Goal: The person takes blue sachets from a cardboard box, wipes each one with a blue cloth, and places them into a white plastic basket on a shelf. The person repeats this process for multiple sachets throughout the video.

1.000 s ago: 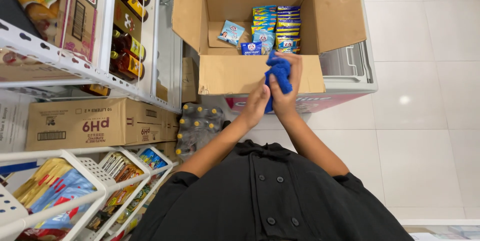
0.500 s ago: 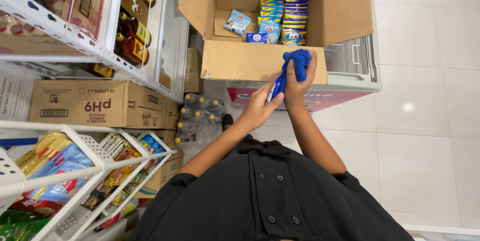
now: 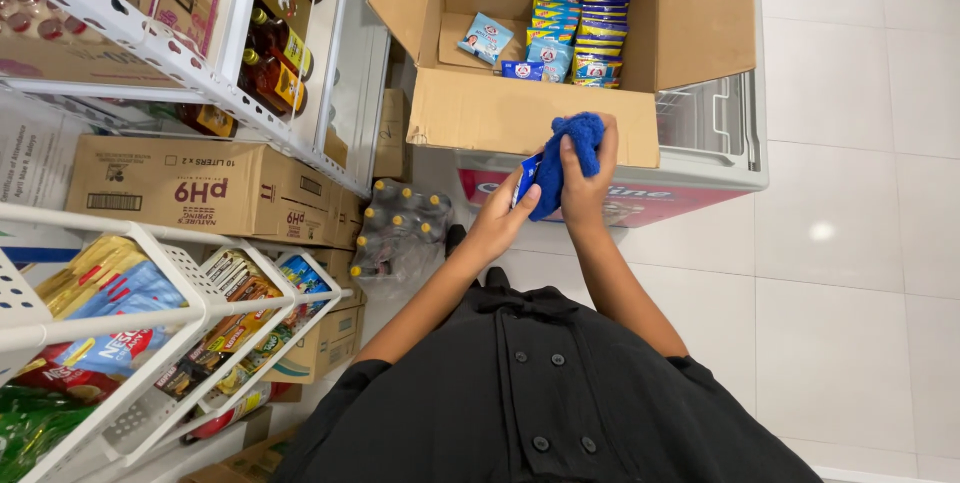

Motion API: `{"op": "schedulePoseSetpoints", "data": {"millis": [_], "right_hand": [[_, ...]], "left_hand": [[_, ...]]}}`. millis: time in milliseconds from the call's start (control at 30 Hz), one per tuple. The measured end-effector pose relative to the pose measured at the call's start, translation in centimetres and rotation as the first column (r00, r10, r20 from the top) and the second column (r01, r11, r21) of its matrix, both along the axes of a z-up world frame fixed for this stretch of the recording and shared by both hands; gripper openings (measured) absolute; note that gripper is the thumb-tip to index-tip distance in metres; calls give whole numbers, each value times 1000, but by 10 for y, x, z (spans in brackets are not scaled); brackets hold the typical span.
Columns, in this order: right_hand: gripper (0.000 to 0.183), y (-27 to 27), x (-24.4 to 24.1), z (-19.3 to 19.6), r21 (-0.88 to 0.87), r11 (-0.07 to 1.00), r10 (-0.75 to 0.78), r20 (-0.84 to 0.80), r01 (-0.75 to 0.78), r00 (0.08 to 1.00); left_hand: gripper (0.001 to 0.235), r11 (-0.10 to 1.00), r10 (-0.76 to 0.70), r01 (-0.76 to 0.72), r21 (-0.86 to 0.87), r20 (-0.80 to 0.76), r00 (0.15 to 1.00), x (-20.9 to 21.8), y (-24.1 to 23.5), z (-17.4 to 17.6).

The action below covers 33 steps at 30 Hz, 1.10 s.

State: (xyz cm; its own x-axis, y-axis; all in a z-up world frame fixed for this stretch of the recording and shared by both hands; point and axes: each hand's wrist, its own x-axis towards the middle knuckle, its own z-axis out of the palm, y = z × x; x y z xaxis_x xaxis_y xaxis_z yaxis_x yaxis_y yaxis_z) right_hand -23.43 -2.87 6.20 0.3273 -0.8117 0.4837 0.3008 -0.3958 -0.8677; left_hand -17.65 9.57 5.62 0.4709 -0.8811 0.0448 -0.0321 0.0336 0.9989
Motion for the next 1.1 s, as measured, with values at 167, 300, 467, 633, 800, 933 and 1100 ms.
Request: {"op": "schedulePoseSetpoints", "data": {"millis": [167,300,467,633,800,933,1100], "right_hand": [[21,3,-4,-10,-7,999,42,-23,-42,999],[20,4,-8,-16,-15,997,72,-26,-73,997],[20,10,-8,-22,-12,995,102,-23,-103,994],[20,12,-9,-27,-17,990,143,-23,-143,989],[21,14,-8,-30,-28,986,163,-30,-164,986],[21,16,-8,-29,-21,985,169,-35,-170,985],[21,16,-9,-29,-26,984,177,-44,-178,983]], "left_hand": [[72,998,5,-4,57,-21,1000,-3,5,6],[72,998,-1,3,63,-30,1000,-4,8,-3],[77,997,-5,9,81,-58,998,-6,13,-2],[75,997,-7,13,82,-75,997,-6,17,-18],[71,997,-4,10,71,-82,997,-6,20,-28],[74,997,5,2,79,-82,997,-6,21,-28],[73,998,11,-4,69,-92,996,-7,21,-27]]}}
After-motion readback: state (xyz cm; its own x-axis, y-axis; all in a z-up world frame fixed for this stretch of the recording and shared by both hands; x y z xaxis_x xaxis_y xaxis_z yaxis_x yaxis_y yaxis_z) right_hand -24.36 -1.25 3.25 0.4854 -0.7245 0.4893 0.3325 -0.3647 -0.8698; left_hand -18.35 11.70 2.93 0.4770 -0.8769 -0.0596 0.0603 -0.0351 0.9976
